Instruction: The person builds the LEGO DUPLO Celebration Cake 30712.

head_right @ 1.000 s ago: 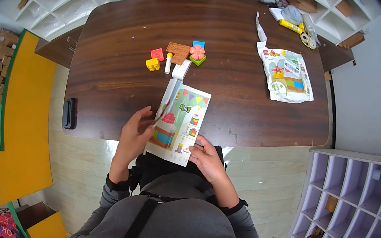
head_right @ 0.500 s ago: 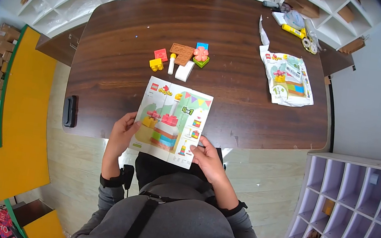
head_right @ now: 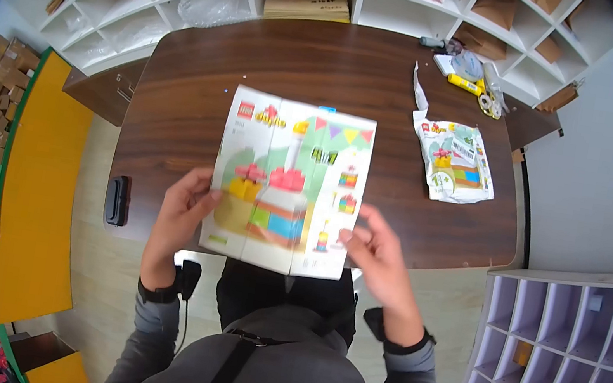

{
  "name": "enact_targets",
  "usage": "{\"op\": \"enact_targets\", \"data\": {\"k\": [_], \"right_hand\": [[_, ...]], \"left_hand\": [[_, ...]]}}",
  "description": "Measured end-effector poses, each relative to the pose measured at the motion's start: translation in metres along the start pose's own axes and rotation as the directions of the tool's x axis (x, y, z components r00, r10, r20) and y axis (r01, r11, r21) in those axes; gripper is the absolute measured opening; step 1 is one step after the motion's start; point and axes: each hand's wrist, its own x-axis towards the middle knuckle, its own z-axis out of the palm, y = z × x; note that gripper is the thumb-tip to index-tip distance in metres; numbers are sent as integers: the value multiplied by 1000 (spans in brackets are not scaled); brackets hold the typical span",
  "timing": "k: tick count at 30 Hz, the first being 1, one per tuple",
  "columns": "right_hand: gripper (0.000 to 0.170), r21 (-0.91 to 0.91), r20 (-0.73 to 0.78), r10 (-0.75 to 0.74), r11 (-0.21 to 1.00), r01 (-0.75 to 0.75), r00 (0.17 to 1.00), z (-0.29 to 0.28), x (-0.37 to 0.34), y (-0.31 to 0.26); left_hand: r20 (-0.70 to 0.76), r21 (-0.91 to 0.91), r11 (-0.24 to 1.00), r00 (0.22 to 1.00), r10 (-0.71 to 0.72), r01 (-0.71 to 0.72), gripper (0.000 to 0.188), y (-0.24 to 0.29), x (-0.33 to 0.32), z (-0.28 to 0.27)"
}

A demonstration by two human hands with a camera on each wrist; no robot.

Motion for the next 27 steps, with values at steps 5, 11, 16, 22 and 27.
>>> {"op": "enact_targets", "data": {"k": [5, 11, 16, 22, 27], "right_hand": [[33, 40, -65, -148, 988, 150, 987, -11, 81, -49], [33, -52, -196, -209, 978, 203, 958, -35, 212, -41], [35, -97, -263, -204, 978, 185, 943, -54, 292, 5], [34, -189, -414, -112, 981, 36, 903, -67, 309, 26], [34, -555, -428, -232, 830, -51, 874, -73, 300, 40]], "left_hand": [[-40, -189, 967, 985, 168, -172, 34, 21, 92, -13], [-111, -192, 971, 986, 126, -146, 38, -3, 205, -34], [-175, -153, 983, 982, 75, -102, 41, -57, 265, -49], [-271, 336, 941, 960, 67, 29, 49, -125, 305, -74], [-238, 242, 969, 971, 17, 43, 49, -110, 296, -68]]}}
